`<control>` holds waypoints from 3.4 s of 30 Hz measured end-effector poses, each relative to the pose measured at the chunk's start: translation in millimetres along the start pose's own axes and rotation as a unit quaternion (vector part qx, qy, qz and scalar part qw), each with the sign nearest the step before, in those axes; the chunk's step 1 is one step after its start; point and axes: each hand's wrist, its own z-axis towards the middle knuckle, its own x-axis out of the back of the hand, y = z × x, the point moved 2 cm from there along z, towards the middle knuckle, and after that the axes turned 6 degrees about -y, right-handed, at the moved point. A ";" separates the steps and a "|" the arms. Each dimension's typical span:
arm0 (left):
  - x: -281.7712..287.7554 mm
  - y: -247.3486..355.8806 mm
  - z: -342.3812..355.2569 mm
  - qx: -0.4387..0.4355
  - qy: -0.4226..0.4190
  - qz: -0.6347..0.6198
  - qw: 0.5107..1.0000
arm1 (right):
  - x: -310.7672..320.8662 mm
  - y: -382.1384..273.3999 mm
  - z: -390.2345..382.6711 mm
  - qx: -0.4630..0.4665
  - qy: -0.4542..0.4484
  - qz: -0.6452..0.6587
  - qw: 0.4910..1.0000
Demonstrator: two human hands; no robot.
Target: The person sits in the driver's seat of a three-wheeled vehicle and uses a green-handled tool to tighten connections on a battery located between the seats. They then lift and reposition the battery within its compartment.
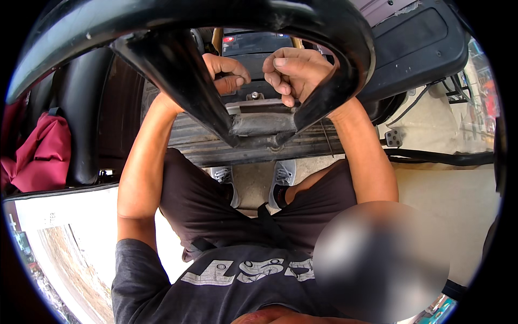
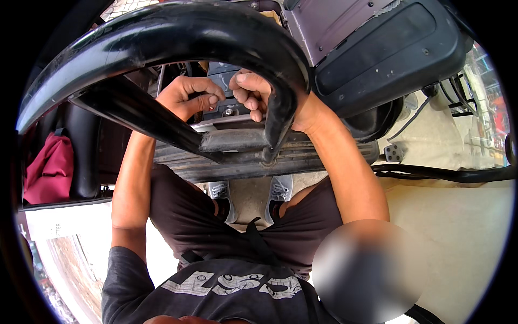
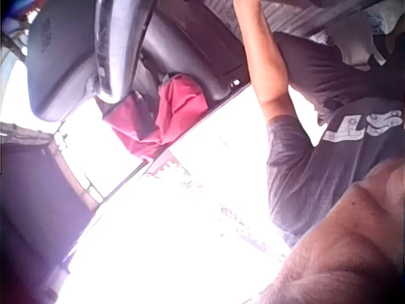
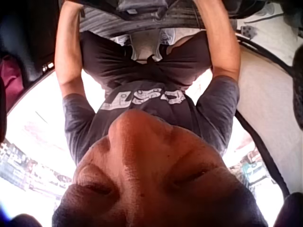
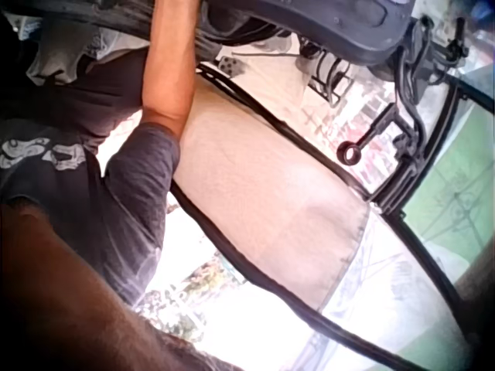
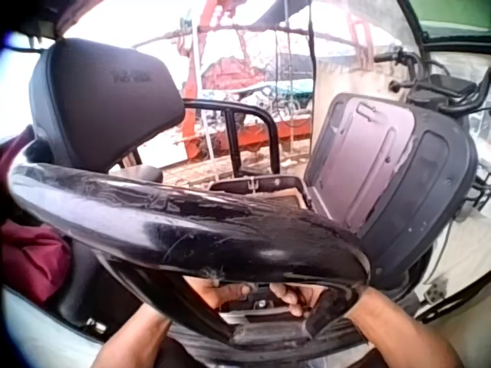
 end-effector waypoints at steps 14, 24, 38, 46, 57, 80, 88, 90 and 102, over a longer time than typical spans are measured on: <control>-13.2 9.2 13.0 -0.047 -0.056 0.008 0.997 | 1.7 2.9 0.8 0.017 0.025 0.023 0.999; -15.7 10.7 14.3 0.012 -0.052 0.027 0.998 | 0.6 0.6 2.2 0.014 0.025 0.015 0.999; -13.9 12.3 16.1 -0.043 -0.057 0.021 0.997 | 0.8 -0.9 1.5 0.007 0.004 0.008 1.000; -16.2 14.8 16.0 -0.017 -0.031 0.030 0.999 | -0.3 -1.4 0.6 0.009 0.009 -0.003 1.000; -18.8 12.1 15.2 -0.049 -0.024 0.048 0.997 | 0.2 -2.9 0.9 -0.010 -0.003 0.009 1.000; -13.3 8.4 13.7 -0.018 -0.050 -0.043 0.998 | -1.6 -1.4 -0.2 -0.012 0.001 0.023 1.000; -14.3 16.3 15.1 0.017 -0.052 0.012 0.998 | 0.6 -0.7 0.1 -0.012 0.014 0.023 1.000; -15.3 14.5 15.0 0.014 -0.048 0.016 0.999 | 0.5 -0.4 0.1 -0.011 0.009 0.023 1.000; -16.7 9.3 13.0 -0.016 -0.035 0.017 0.999 | 1.7 1.2 0.7 -0.018 -0.009 0.020 1.000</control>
